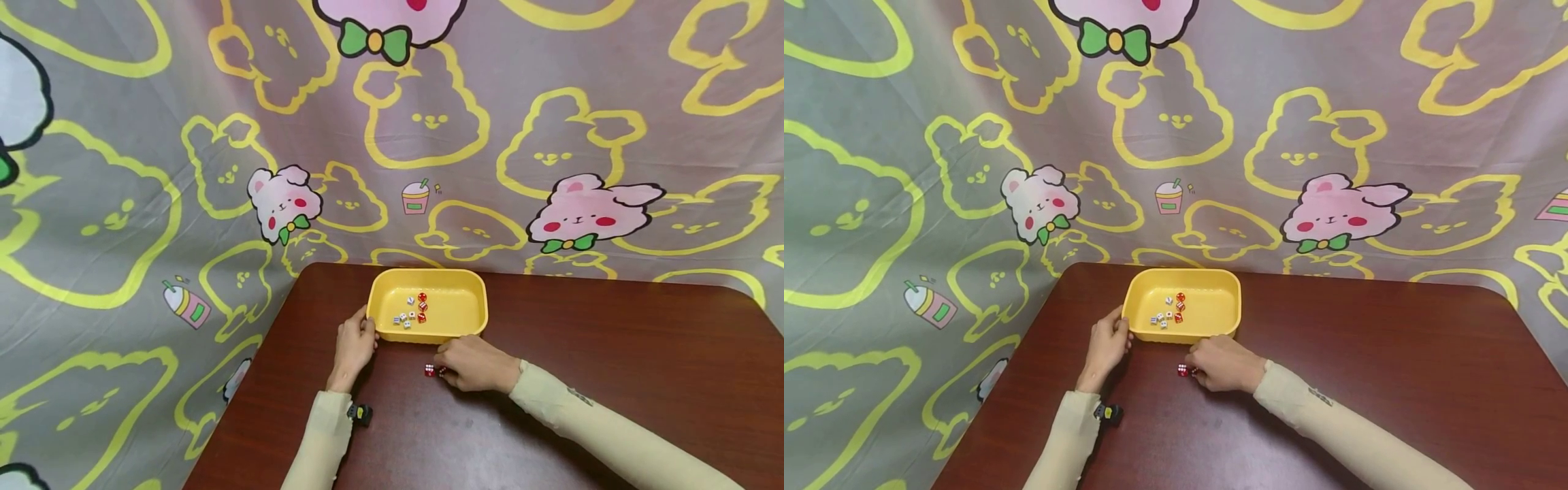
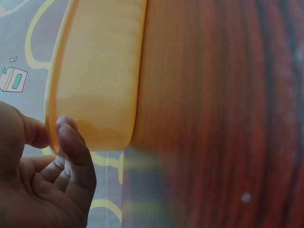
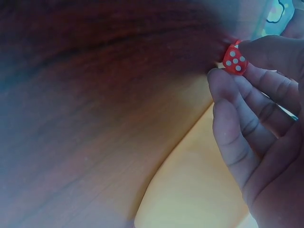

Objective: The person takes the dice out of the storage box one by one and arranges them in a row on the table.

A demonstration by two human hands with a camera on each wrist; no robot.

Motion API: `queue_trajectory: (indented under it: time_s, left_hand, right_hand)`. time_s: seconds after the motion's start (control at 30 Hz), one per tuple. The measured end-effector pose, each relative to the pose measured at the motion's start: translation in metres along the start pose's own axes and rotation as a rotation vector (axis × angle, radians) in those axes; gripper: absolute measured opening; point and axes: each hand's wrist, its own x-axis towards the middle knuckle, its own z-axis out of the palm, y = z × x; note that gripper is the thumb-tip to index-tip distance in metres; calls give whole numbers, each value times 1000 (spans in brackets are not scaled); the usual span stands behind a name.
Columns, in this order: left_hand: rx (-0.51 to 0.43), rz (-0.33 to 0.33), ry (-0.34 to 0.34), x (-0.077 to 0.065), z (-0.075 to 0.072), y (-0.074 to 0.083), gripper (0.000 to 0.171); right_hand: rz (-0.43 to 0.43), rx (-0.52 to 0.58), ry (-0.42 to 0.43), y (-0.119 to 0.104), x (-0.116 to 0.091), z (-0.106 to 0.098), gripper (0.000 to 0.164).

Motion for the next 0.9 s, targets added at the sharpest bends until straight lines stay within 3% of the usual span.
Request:
queue_trajectory:
  time_s: [0.9]
  left_hand:
    - [10, -7, 5, 0, -1, 2, 44]
  right_hand:
    - [23, 11, -2, 0, -1, -1, 9]
